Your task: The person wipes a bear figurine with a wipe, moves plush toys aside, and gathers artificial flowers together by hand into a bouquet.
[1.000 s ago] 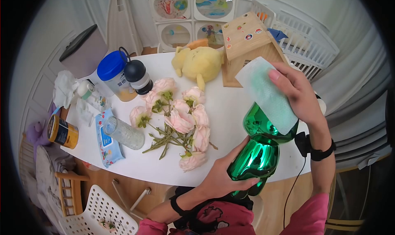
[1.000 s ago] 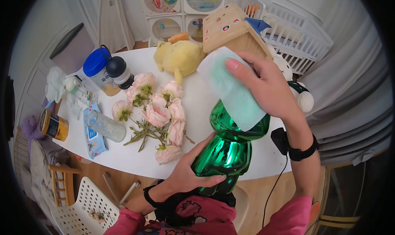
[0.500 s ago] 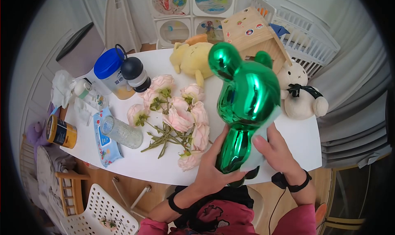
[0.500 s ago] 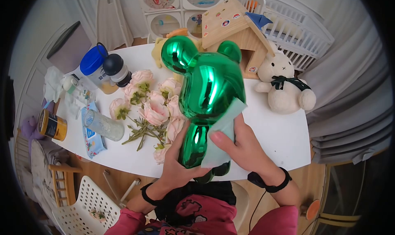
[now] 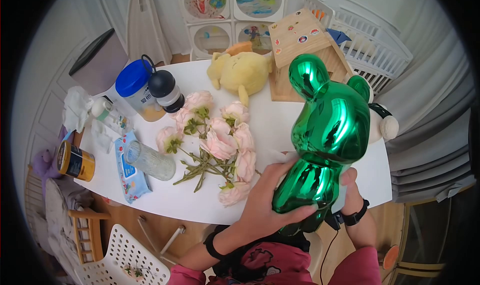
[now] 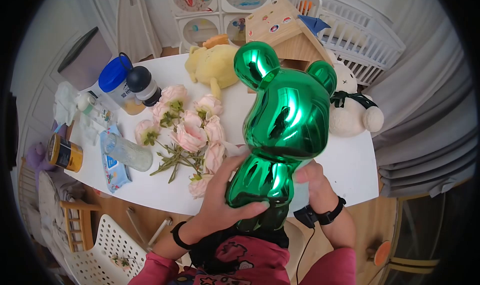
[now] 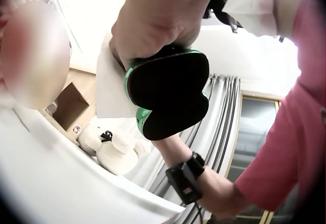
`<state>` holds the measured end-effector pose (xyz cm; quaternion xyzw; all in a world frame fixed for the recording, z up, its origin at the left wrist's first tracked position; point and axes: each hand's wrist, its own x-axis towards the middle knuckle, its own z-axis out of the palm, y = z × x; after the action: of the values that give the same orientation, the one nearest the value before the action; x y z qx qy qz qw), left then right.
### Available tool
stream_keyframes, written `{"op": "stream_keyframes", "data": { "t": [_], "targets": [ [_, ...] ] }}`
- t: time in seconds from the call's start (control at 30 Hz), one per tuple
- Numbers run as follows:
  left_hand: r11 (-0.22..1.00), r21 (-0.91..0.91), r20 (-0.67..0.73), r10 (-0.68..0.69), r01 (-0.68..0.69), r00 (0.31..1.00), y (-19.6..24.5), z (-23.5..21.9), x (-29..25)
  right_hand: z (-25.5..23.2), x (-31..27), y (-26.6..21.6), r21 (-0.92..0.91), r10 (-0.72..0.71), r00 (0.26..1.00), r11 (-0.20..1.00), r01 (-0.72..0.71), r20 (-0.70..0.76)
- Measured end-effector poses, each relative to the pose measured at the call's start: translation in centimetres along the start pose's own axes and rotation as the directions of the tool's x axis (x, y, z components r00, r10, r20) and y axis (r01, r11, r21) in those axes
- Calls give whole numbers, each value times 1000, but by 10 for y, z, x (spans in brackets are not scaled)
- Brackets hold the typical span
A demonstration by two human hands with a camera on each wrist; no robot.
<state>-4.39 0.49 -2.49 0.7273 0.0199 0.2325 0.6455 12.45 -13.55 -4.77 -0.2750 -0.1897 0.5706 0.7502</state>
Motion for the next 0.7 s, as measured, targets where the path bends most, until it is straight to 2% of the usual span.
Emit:
{"op": "stream_keyframes", "data": {
  "t": [0.03,0.07,0.13,0.17,0.2,0.27,0.33,0.4,0.47,0.53,0.57,0.6,0.63,0.67,0.7],
  "targets": [
    [996,78,-72,-24,30,997,2,0,1,3,4,2,30,-50,999,998,50,-4],
    [996,81,-71,-21,27,997,-1,2,0,4,7,3,58,-99,995,993,100,-10],
    [934,358,-262,101,-1,960,-8,4,-5,4,7,2,58,-103,994,993,104,-23],
    [866,499,-192,140,-26,971,-3,2,-4,16,7,1,-67,-127,983,991,119,-134],
    [866,499,-193,139,-25,971,1,3,-3,24,8,2,-192,-162,957,974,117,-239],
    [829,555,-134,171,-69,976,7,10,-1,32,9,6,-203,-163,959,972,116,-231],
    [816,572,-85,151,-76,985,6,14,-1,52,10,11,-409,-329,917,886,217,-227],
    [860,507,-139,147,-57,979,7,21,-1,65,13,15,-416,-355,895,881,224,-270],
    [881,469,-119,135,-65,984,5,20,2,85,13,13,-652,-450,866,727,216,-216],
    [967,245,-109,97,-68,989,5,18,6,92,11,15,-709,-484,838,681,181,-251],
    [967,246,-110,99,-70,989,6,18,5,91,8,16,-817,-503,843,557,149,-189],
    [990,136,-81,-22,33,996,7,16,3,91,4,18,-902,-511,850,417,116,-127],
    [990,28,-40,-140,141,989,8,15,0,83,2,25,-904,-562,826,371,214,-35],
    [990,29,-40,-140,141,989,4,12,-2,80,-2,29,-903,-562,827,372,215,-35],
    [997,-14,15,-82,82,997,-2,8,-4,80,-4,32,-927,-566,822,337,163,-61]
  ]
}}
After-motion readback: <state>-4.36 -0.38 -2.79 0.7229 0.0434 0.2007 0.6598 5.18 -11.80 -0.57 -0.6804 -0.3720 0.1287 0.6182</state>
